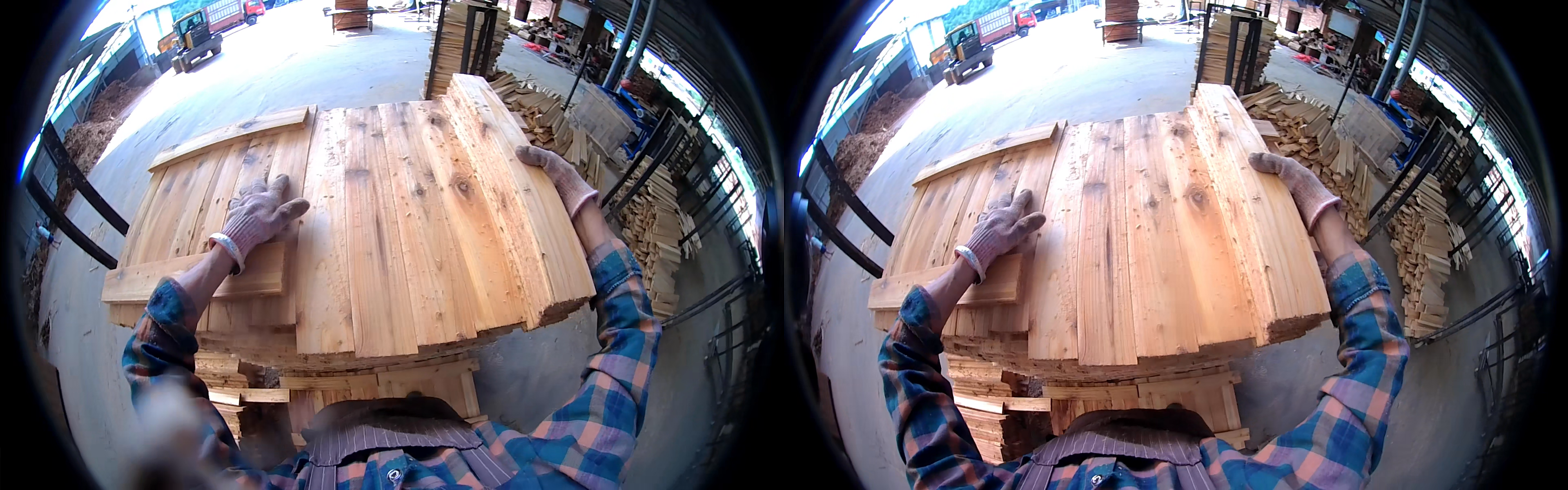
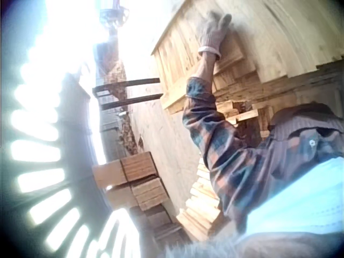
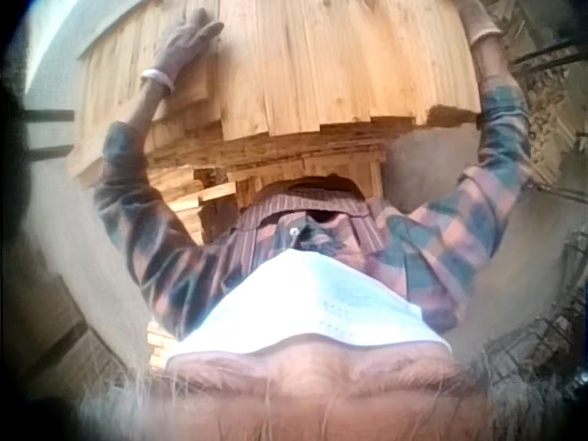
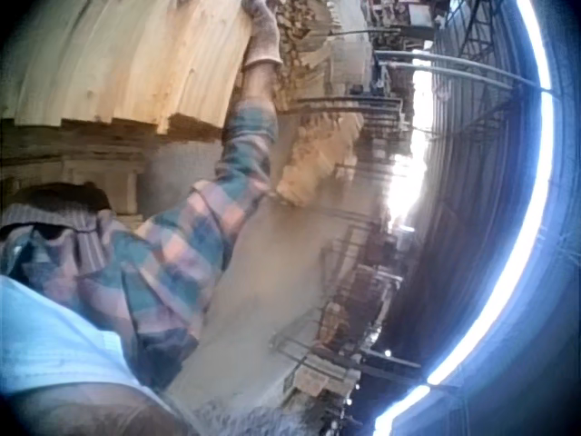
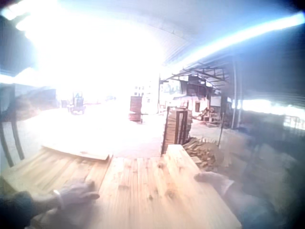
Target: The person stacks wooden planks in a lumber yard. They pick up planks from a vertical rack and place them onto a growing pile on a workbench, arranging them one by one.
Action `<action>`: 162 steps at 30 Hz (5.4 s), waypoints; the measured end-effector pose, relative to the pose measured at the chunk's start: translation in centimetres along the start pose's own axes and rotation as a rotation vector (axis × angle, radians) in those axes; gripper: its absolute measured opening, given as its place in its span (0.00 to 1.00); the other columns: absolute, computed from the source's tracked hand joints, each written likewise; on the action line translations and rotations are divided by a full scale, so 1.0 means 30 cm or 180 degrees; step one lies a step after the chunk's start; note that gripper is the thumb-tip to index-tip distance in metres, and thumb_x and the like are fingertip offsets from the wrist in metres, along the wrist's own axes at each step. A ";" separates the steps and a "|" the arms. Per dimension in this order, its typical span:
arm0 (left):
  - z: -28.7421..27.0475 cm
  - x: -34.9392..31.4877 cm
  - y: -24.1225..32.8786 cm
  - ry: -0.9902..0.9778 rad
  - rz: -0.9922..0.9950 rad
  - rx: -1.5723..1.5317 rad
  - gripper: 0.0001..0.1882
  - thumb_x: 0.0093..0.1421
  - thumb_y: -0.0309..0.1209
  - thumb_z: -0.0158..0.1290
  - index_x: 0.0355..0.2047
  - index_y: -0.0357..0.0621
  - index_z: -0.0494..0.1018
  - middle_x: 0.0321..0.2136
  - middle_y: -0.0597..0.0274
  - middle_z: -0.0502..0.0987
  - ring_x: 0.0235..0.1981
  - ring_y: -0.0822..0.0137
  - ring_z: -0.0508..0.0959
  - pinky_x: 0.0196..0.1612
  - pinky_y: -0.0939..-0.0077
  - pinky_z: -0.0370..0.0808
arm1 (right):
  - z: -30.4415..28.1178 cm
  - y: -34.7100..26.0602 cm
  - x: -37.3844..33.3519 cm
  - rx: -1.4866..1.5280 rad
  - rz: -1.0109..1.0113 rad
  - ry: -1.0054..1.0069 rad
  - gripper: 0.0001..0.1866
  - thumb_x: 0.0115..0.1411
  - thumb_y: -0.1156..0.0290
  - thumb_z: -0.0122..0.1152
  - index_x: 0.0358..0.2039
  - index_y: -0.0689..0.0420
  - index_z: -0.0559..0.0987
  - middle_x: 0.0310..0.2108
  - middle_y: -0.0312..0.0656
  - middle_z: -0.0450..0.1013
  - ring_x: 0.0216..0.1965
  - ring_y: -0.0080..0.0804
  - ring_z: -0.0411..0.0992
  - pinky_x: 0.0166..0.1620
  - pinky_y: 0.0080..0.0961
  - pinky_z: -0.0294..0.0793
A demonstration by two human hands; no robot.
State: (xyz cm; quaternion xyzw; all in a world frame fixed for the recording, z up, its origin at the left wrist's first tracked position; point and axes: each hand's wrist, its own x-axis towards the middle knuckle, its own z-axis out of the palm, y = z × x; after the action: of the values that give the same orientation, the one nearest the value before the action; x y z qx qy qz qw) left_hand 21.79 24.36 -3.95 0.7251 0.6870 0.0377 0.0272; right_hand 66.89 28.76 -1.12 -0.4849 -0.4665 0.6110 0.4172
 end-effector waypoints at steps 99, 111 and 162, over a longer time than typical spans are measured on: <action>0.429 -0.811 0.210 -0.0543 -0.0629 -0.7186 0.31 0.54 0.36 0.60 0.52 0.30 0.65 0.41 0.46 0.76 0.38 0.55 0.80 0.39 0.66 0.80 | 0.267 0.327 -0.597 -0.6144 -0.4156 0.0160 0.35 0.50 0.63 0.64 0.60 0.33 0.67 0.49 0.43 0.64 0.50 0.40 0.65 0.52 0.37 0.68; 0.031 -0.502 -0.211 0.1711 0.0898 -0.0546 0.46 0.45 0.60 0.62 0.60 0.51 0.62 0.56 0.51 0.68 0.58 0.49 0.66 0.63 0.60 0.62 | 0.318 0.003 -0.267 -0.4804 -0.1718 -0.1623 0.53 0.30 0.74 0.67 0.63 0.49 0.62 0.48 0.50 0.66 0.50 0.51 0.67 0.56 0.37 0.69; 0.054 -0.367 -0.111 0.1341 0.1105 0.0158 0.50 0.38 0.68 0.57 0.50 0.38 0.70 0.47 0.45 0.72 0.51 0.43 0.70 0.60 0.47 0.60 | 0.269 -0.134 0.927 -0.4711 -0.0938 -0.0698 0.47 0.35 0.88 0.59 0.57 0.31 0.72 0.52 0.41 0.74 0.45 0.36 0.74 0.44 0.29 0.76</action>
State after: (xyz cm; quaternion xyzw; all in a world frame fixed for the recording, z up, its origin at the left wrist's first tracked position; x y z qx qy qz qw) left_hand 18.05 13.55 -6.07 0.8086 0.5437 0.1749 -0.1409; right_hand 54.15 55.04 -2.10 -0.5073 -0.8530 0.1216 0.0118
